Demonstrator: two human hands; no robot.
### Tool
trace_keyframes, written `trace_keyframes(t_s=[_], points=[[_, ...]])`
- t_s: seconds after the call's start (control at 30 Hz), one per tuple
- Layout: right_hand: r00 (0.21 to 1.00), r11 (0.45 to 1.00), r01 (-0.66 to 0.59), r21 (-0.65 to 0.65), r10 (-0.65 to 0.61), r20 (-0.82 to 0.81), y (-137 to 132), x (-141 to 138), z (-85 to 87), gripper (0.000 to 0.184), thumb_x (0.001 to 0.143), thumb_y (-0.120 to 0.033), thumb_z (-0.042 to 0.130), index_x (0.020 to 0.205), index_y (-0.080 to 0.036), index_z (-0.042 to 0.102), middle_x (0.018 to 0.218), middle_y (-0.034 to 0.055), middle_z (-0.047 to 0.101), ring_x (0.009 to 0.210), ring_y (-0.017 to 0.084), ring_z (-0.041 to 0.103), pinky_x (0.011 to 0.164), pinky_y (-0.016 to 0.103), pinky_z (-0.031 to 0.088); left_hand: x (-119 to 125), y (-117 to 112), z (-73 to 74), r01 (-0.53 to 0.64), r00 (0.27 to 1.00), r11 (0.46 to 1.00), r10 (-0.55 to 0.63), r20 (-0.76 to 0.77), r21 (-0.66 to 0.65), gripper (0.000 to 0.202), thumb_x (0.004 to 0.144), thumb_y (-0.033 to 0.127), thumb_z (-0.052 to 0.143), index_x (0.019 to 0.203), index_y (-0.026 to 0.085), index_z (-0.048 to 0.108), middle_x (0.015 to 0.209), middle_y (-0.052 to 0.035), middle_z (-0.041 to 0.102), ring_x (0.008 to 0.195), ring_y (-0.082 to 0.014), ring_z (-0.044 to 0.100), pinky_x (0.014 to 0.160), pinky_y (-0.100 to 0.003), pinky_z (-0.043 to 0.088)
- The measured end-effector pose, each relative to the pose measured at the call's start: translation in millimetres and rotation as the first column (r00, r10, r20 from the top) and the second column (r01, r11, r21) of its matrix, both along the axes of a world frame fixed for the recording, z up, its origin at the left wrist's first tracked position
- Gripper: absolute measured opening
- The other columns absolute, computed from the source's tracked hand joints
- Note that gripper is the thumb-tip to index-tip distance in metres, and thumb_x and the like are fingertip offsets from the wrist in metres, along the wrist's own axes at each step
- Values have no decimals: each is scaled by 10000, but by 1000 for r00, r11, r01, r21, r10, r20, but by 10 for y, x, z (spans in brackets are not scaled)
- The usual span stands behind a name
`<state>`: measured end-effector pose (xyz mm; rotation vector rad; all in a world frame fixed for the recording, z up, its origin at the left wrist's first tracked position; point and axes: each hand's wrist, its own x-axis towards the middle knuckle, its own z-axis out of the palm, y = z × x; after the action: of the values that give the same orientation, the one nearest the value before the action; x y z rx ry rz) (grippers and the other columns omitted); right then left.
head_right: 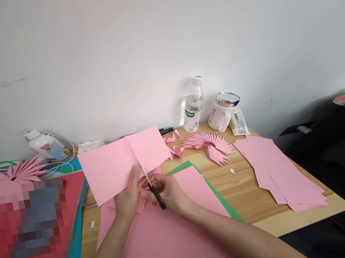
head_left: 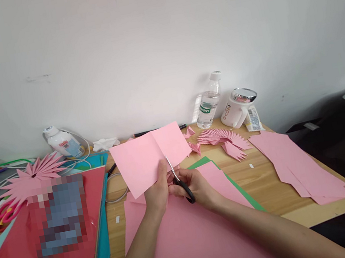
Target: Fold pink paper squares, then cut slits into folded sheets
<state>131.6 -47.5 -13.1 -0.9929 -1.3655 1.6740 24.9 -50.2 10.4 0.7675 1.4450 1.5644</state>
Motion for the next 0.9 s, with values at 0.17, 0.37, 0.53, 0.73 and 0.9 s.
trace_keyframes(t_s=[0.17,0.37,0.53,0.73,0.9], points=[[1000,1000,9,-2,-9,2,2,-7,8,414,557,-465,760,765,-158,574,513,-49,492,439,84,437,419,218,306,-1,10,-37,-11,999,1000,10,35,25,375,673,384,685,981,172,649,989,-77,679,1042,-246,588,901,-351,475],[1000,1000,14,-10,-14,-6,-1,-11,29,407,550,-455,767,742,-159,565,493,-56,484,425,81,431,411,216,307,-10,10,-60,49,996,998,-51,74,26,428,714,414,639,1070,178,603,1099,-93,636,950,-248,632,771,-350,541],[1000,1000,15,-25,-15,-15,0,-9,29,403,547,-444,771,739,-156,566,474,-56,490,407,77,426,398,206,293,-22,12,-75,37,999,999,-38,27,20,446,711,411,645,1087,179,586,1206,-97,575,1112,-247,544,960,-360,429],[1000,1000,11,-21,-11,-2,3,-8,22,398,555,-455,761,727,-153,568,471,-54,499,402,74,423,395,204,300,-19,15,-86,45,996,999,-45,82,5,449,687,417,664,1059,174,599,1141,-103,613,1014,-263,602,855,-376,502],[1000,1000,16,-25,-16,5,-1,-8,-8,401,567,-460,752,736,-157,549,473,-54,503,393,76,424,392,203,298,-15,15,-78,33,997,999,-33,68,5,400,683,417,665,998,175,622,1099,-92,632,1010,-263,602,883,-386,483]])
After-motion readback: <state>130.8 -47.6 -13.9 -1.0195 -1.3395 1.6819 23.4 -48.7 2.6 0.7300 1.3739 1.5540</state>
